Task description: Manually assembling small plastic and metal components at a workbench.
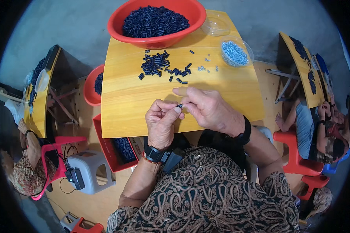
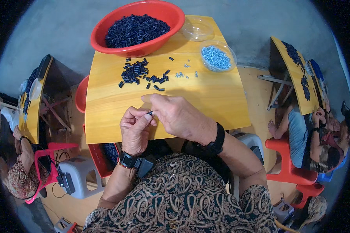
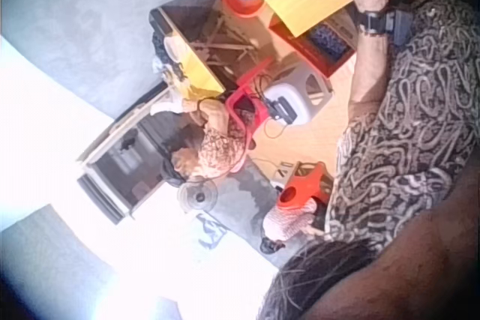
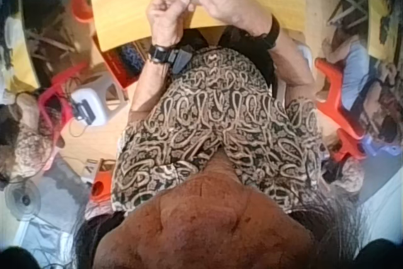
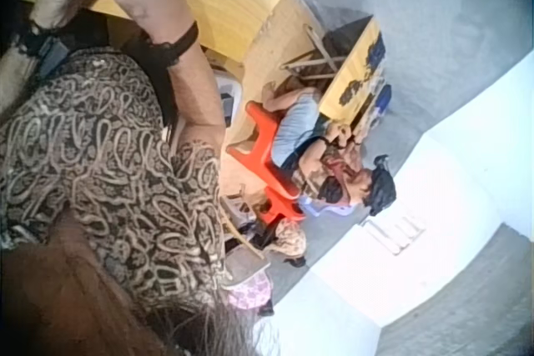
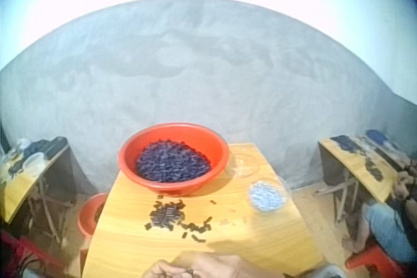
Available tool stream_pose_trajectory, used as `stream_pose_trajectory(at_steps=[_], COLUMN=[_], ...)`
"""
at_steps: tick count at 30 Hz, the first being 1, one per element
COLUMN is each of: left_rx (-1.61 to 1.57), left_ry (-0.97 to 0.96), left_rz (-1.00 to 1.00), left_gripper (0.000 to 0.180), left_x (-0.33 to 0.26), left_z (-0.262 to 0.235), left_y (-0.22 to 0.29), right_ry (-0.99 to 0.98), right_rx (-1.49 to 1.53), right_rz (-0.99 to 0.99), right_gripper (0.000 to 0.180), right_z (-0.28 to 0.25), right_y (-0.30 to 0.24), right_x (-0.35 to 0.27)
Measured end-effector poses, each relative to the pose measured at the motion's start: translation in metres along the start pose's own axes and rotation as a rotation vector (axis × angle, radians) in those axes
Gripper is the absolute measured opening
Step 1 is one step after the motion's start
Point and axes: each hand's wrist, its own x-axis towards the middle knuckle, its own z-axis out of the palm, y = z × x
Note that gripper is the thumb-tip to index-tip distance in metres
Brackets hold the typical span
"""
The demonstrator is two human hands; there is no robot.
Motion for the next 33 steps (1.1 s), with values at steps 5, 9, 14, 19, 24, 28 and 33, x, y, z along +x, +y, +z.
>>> stream_pose_trajectory(at_steps=[5,9,14,19,24,28,33], left_rx=[-0.275,-0.304,-0.315,-0.167,-0.092,-0.235,-0.251], left_ry=[0.01,0.024,0.046,0.066,0.05,0.014,-0.019], left_rz=[-0.117,-0.13,-0.132,-0.036,-0.012,-0.088,-0.115], left_gripper=[0.007,0.007,0.009,0.009,0.008,0.006,0.004], left_x=[0.0,0.002,0.002,-0.002,-0.002,0.002,0.003], left_z=[0.001,-0.003,0.0,0.001,0.0,0.005,-0.002], left_y=[0.001,0.0,0.002,-0.001,-0.006,-0.001,-0.003], right_ry=[0.147,0.112,0.125,0.129,0.088,0.12,0.118], right_rx=[0.529,0.498,0.297,-0.006,0.07,0.504,0.582], right_rz=[0.307,0.324,0.185,-0.074,-0.062,0.225,0.3], right_gripper=[0.031,0.018,0.007,0.009,0.009,0.008,0.004], right_z=[0.023,0.025,0.022,0.024,0.02,0.022,0.021], right_y=[0.019,0.025,0.019,0.007,0.017,0.028,0.023], right_x=[-0.009,-0.013,-0.007,-0.01,-0.014,-0.014,-0.007])
